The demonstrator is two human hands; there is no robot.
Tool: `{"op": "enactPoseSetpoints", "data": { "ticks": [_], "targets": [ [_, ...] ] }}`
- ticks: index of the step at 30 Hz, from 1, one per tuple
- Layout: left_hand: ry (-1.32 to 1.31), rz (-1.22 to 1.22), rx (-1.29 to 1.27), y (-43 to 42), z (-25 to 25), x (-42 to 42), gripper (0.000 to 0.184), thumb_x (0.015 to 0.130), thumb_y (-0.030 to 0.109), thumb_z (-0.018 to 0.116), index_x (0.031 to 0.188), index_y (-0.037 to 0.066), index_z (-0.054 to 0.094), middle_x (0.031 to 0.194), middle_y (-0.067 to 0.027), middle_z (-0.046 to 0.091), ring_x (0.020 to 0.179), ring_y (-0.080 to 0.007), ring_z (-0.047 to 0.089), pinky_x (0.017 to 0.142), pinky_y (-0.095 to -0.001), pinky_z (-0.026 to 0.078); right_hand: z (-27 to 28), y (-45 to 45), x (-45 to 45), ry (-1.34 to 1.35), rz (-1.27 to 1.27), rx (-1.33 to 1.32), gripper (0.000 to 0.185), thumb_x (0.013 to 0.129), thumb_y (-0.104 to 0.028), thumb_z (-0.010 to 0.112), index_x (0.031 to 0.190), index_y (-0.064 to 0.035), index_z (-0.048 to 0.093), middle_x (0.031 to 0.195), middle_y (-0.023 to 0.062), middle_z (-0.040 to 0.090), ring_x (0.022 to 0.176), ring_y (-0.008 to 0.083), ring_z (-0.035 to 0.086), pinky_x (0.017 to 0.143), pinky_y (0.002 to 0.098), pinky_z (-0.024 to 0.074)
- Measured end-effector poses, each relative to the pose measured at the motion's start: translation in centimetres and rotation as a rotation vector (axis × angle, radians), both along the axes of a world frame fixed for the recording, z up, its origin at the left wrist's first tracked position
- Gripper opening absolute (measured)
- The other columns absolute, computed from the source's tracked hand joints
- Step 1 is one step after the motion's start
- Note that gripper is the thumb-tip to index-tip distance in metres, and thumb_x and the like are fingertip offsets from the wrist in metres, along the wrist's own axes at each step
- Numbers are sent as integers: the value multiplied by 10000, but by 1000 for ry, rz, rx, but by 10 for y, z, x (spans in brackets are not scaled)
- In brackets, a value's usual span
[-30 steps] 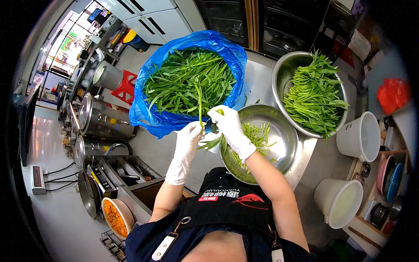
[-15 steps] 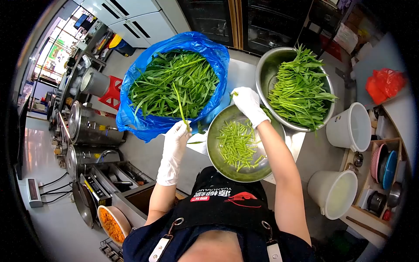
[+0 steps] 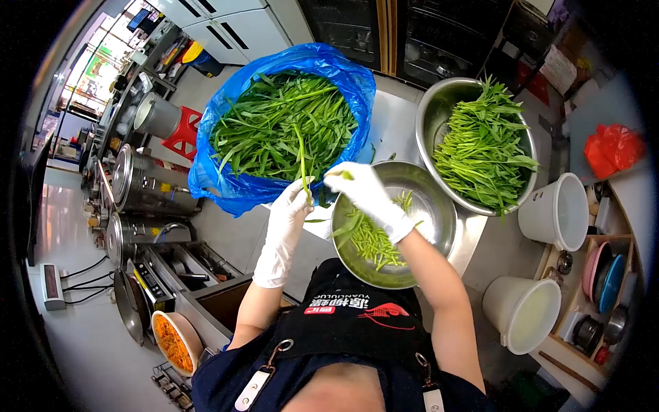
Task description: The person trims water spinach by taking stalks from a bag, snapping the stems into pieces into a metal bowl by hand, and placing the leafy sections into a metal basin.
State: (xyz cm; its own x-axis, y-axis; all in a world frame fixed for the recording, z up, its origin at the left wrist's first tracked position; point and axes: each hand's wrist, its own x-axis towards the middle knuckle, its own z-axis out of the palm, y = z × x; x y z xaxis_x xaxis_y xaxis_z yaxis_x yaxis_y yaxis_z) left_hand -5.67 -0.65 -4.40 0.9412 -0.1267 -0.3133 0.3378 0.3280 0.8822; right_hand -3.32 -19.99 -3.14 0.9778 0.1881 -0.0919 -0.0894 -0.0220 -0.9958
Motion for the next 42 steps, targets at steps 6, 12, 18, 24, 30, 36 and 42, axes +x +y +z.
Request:
{"op": "enactPoseSetpoints", "data": {
  "ticks": [6,12,18,24,30,36,42],
  "targets": [
    [-26,-31,52,0,-5,0,340,925,159,614,1229,7,610,1068,-27,648,872,-72,561,761,-218,456,-19,34,-15,45,-14,182,153,852,-117,673,910,23,651,812,26,654,753,83,577,688,241,472],
    [32,45,-167,-12,-6,-2,310,942,199,619,1170,-11,624,1056,-37,642,885,-105,579,774,-245,462,-20,40,-22,42,-32,136,101,873,-94,629,878,6,619,786,33,637,727,80,571,654,258,480],
    [59,129,-294,-1,-17,13,267,960,183,588,1135,-13,634,985,-36,630,816,-115,558,753,-256,458,-19,37,-31,-127,-180,1,113,874,-115,638,887,-4,625,767,27,619,733,93,565,688,270,476],
    [-156,118,401,-9,22,-5,178,861,16,662,1030,-27,700,835,7,631,715,-87,529,673,-219,427,-48,-50,33,-218,-454,-491,153,826,-188,661,877,-45,682,786,130,683,701,238,661,654,337,496],
    [-471,-19,909,2,15,-30,149,817,37,701,960,4,724,755,-23,574,689,-118,532,642,-243,425,-77,-85,58,-185,-275,-925,204,826,-259,635,932,-95,692,927,151,687,892,350,648,769,435,504],
    [-689,-101,1203,4,22,-45,83,770,106,719,852,98,732,726,-46,591,746,-251,599,660,-355,479,-40,-82,35,-355,-422,-750,135,869,-190,591,935,-105,673,926,118,674,835,344,637,740,410,501],
    [-681,-166,1208,5,26,-45,81,770,108,710,848,102,729,734,-47,592,747,-253,591,672,-359,475,7,-72,-6,-663,-305,-680,202,835,-82,608,1018,-135,675,906,75,651,756,242,651,624,336,517]
  ]
}}
